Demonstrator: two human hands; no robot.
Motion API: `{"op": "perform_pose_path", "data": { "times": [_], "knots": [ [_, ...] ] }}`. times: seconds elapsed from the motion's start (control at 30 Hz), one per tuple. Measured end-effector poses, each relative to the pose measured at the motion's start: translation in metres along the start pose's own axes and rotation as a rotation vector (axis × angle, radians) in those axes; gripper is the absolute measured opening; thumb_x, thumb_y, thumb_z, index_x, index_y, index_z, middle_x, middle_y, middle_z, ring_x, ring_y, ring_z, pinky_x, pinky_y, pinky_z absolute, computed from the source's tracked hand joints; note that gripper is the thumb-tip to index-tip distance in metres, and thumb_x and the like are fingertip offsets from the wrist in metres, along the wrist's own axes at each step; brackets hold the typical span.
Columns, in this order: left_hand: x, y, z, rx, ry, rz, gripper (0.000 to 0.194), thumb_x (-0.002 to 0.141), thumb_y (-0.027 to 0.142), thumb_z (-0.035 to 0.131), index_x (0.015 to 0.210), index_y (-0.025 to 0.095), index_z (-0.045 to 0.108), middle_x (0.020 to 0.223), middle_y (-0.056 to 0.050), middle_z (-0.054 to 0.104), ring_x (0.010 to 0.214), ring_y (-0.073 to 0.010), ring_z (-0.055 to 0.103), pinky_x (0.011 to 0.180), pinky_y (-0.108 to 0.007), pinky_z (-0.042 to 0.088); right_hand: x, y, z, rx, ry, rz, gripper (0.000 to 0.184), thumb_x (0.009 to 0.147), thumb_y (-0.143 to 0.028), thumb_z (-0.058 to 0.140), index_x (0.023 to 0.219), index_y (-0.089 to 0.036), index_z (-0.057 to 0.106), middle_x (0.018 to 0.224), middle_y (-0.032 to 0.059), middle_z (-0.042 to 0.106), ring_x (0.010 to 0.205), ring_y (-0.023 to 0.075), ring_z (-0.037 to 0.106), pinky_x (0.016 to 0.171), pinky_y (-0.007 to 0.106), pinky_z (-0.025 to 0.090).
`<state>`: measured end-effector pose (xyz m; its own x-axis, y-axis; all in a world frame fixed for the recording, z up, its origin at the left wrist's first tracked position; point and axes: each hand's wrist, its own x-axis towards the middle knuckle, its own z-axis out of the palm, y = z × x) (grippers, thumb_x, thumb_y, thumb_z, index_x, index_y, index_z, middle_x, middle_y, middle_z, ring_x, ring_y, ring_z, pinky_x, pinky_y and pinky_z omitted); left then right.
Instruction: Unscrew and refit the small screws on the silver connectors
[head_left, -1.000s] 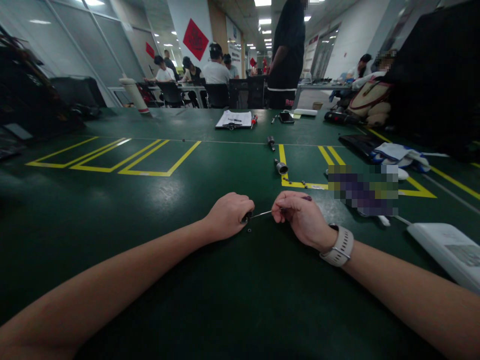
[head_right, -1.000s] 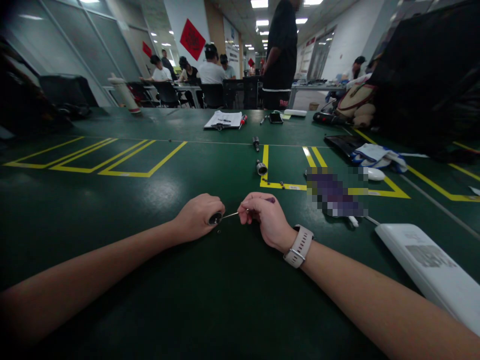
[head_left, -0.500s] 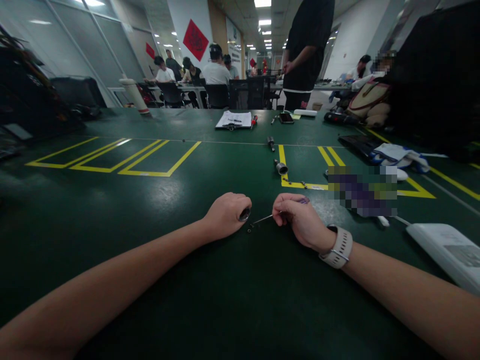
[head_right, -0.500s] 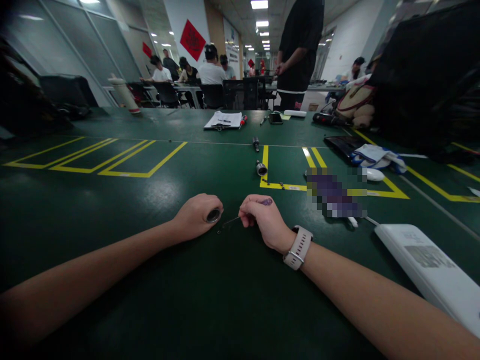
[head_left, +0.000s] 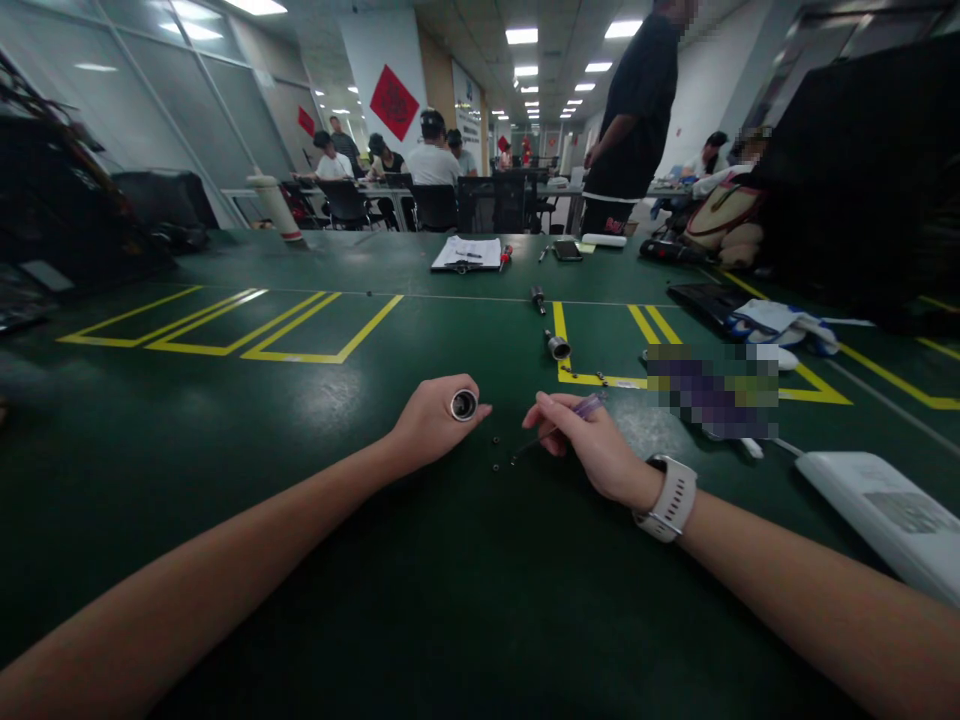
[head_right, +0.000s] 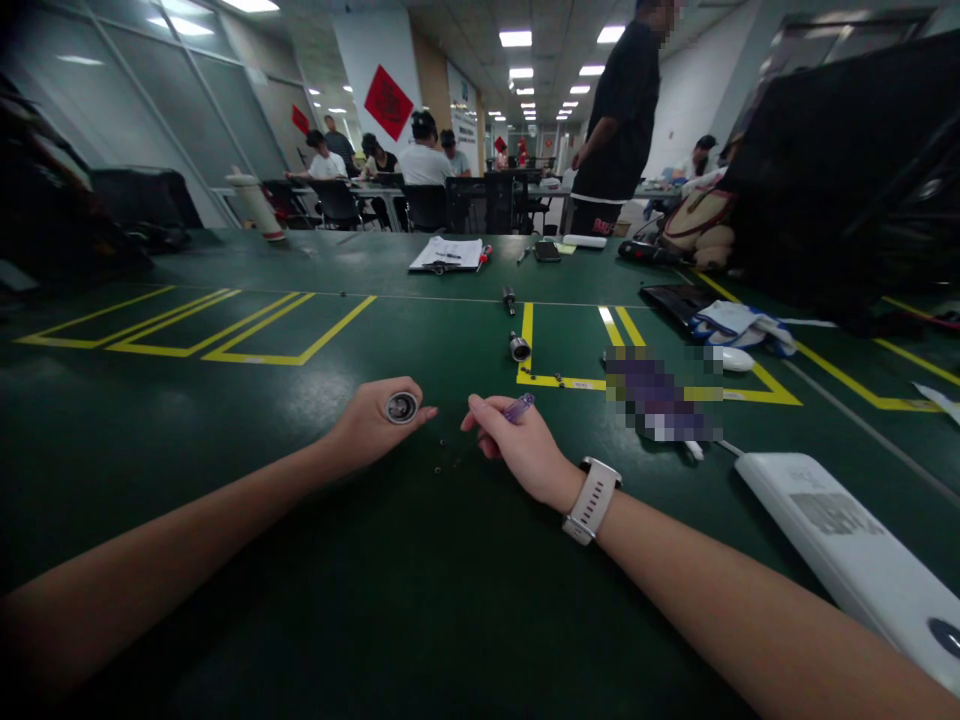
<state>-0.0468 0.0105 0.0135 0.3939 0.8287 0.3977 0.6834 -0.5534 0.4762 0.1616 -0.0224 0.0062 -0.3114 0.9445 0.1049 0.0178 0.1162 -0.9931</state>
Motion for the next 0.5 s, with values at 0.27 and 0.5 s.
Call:
{"op": "perform_pose_path", "data": {
  "times": [0.27, 0.5],
  "knots": [
    [-0.008, -0.004, -0.022, 0.162, 0.133, -0.060, 0.038, 0.073, 0.053, 0.059, 0.071, 0.016, 0.057, 0.075, -0.004, 0.060, 0.072, -0.0181, 0.055, 0.067, -0.030, 0.041, 0.006, 0.004, 0.009, -0.425, -0.140, -0.191, 0.015, 0.089, -0.024, 0.048, 0.101, -0.017, 0.054, 0.103, 0.0075, 0.060, 0.095, 0.0184, 0.057, 0.086, 0.038, 0.045],
    [-0.019, 0.015, -0.037, 0.079, 0.139, -0.259, 0.039, 0.070, 0.056, 0.060, 0.072, 0.017, 0.056, 0.067, -0.001, 0.058, 0.062, -0.0146, 0.052, 0.055, -0.025, 0.038, -0.020, -0.005, 0.037, -0.679, -0.565, -0.445, 0.016, 0.089, -0.011, 0.043, 0.104, -0.015, 0.050, 0.115, 0.0118, 0.061, 0.112, 0.0189, 0.055, 0.105, 0.042, 0.034]
  ]
}}
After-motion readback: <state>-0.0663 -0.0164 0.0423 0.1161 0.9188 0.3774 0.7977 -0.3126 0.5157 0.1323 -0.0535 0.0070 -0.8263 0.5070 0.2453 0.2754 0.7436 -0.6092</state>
